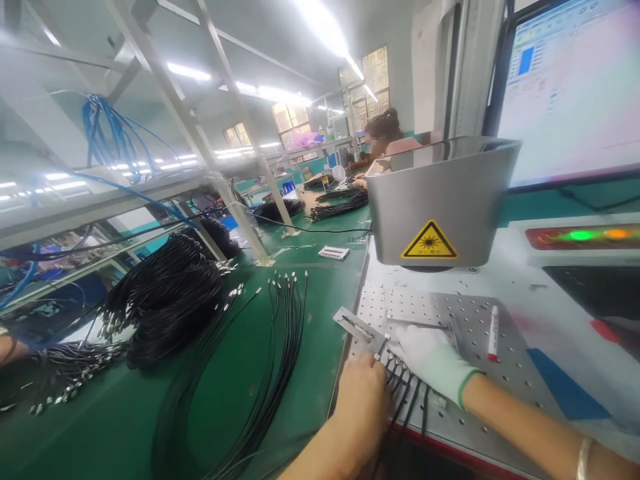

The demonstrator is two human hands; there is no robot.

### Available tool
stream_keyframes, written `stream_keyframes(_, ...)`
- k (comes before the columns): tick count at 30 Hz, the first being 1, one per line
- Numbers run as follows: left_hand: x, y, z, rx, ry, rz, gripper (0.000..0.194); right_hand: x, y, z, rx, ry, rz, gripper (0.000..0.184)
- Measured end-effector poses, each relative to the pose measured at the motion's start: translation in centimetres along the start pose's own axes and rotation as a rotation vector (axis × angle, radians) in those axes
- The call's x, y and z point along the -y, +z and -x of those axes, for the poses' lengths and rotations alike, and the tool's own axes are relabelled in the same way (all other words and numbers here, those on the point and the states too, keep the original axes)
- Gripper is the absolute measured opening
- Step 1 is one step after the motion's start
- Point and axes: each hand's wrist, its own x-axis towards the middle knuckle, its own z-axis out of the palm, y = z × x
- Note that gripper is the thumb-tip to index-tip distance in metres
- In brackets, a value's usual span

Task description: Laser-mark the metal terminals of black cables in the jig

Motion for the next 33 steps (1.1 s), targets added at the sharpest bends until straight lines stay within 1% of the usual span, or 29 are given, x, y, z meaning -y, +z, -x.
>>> stream_keyframes(4,-1.1,1.6,-0.9,0.015,-0.044,-0.150,0.027,0.0,-0.1,-0.2,0.010,-0.010,-0.058,0.038)
stream_keyframes(8,-1.5,2.7,-1.6,0.011,-0.108,-0.223,0.029,-0.1,-0.4,-0.1,0.000,-0.012,-0.120,0.035)
stream_keyframes(12,-1.1,3.7,-1.9,0.004,-0.152,-0.246,0.031,-0.2,-0.2,-0.1,-0.042,-0.035,-0.150,0.035)
stream_keyframes(14,-0.6,4.1,-2.1,0.009,-0.135,-0.257,0.032,-0.2,0.2,-0.3,-0.066,-0.047,-0.159,0.035)
stream_keyframes(16,-0.1,4.3,-2.2,0.017,-0.088,-0.272,0.032,-0.3,0.6,-0.6,-0.089,-0.066,-0.164,0.034)
stream_keyframes(18,0.2,4.3,-2.4,0.024,-0.021,-0.285,0.032,-0.2,1.0,-1.0,-0.101,-0.092,-0.163,0.033)
stream_keyframes(20,-0.1,3.9,-2.4,0.059,0.007,-0.285,0.033,-0.1,1.4,-1.3,-0.103,-0.112,-0.157,0.031)
stream_keyframes(22,-0.9,3.1,-2.3,0.137,0.005,-0.281,0.038,-0.1,1.6,-1.5,-0.098,-0.123,-0.153,0.031)
stream_keyframes(24,-1.9,2.0,-2.3,0.219,-0.010,-0.295,0.040,-0.2,1.7,-1.5,-0.091,-0.132,-0.155,0.032)
stream_keyframes(26,-2.7,1.1,-2.2,0.257,-0.010,-0.313,0.039,-0.3,1.4,-1.2,-0.079,-0.144,-0.165,0.032)
stream_keyframes(29,-3.0,0.6,-2.2,0.245,-0.001,-0.299,0.040,-0.5,0.6,-0.7,-0.064,-0.144,-0.182,0.033)
stream_keyframes(31,-2.5,0.9,-2.1,0.225,-0.003,-0.255,0.039,-0.5,0.2,-0.5,-0.065,-0.126,-0.189,0.033)
stream_keyframes(33,-1.7,1.7,-1.9,0.148,-0.046,-0.179,0.038,-0.5,0.1,-0.4,-0.077,-0.107,-0.193,0.032)
